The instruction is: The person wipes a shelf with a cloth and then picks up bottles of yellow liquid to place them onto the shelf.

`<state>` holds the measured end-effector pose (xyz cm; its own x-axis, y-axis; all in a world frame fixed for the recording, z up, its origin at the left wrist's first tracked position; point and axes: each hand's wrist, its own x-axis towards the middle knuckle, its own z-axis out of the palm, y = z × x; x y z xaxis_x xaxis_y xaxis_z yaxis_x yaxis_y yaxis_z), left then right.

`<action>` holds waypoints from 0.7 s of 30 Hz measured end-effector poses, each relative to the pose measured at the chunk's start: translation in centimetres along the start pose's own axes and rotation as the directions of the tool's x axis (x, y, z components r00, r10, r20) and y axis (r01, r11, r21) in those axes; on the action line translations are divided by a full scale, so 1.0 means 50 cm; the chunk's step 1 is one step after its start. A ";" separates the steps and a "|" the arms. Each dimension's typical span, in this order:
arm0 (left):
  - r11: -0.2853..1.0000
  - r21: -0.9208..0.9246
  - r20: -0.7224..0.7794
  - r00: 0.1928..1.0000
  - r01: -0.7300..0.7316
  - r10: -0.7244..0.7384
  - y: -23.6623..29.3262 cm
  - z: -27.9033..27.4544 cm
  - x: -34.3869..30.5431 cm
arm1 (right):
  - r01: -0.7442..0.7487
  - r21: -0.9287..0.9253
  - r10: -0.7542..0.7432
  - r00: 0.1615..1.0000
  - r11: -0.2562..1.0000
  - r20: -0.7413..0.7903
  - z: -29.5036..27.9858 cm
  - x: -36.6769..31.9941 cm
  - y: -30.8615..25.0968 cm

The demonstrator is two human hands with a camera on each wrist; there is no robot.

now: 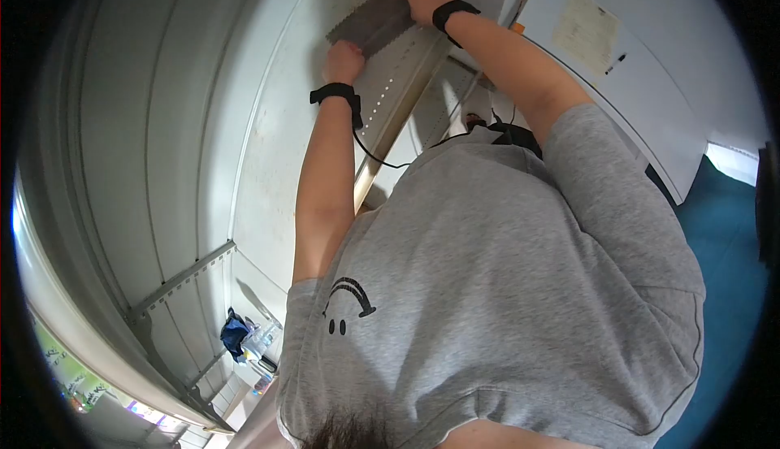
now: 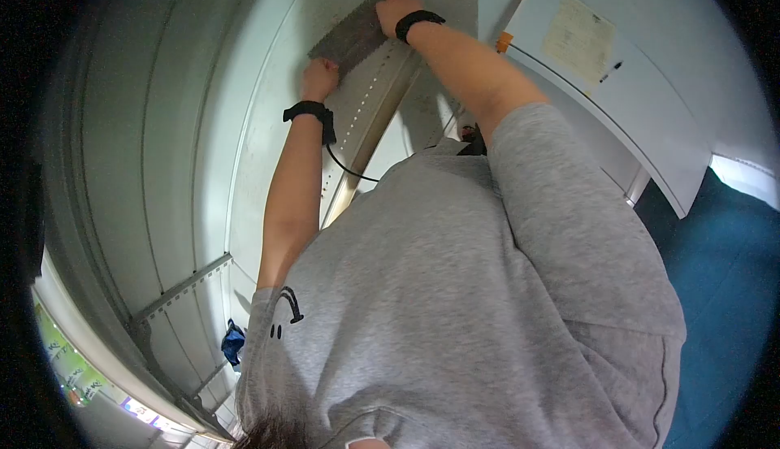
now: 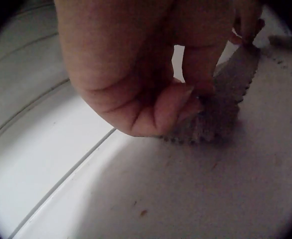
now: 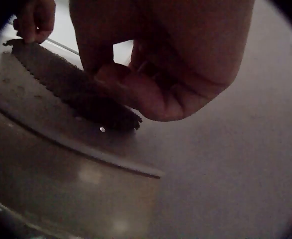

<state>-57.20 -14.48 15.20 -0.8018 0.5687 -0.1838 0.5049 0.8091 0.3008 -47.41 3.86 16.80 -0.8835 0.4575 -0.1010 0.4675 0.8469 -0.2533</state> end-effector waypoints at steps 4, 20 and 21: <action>0.997 -0.008 -0.031 0.996 0.080 -0.080 -0.035 -0.021 -0.059 | 0.109 0.009 -0.108 0.993 0.994 -0.040 0.028 -0.006 -0.045; 0.886 -0.134 -0.100 0.884 0.444 -0.458 -0.397 -0.057 -0.434 | 0.555 -0.051 -0.530 0.815 0.830 0.233 0.128 -0.152 -0.501; 0.873 -0.153 -0.104 0.871 0.463 -0.480 -0.419 -0.057 -0.457 | 0.591 -0.043 -0.572 0.795 0.806 0.200 0.134 -0.170 -0.527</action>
<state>-50.38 -44.85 15.74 -0.9739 0.0920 -0.2074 0.0212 0.9470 0.3206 -52.41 -24.18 17.90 -0.9762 -0.1754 -0.1280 -0.1441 0.9643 -0.2224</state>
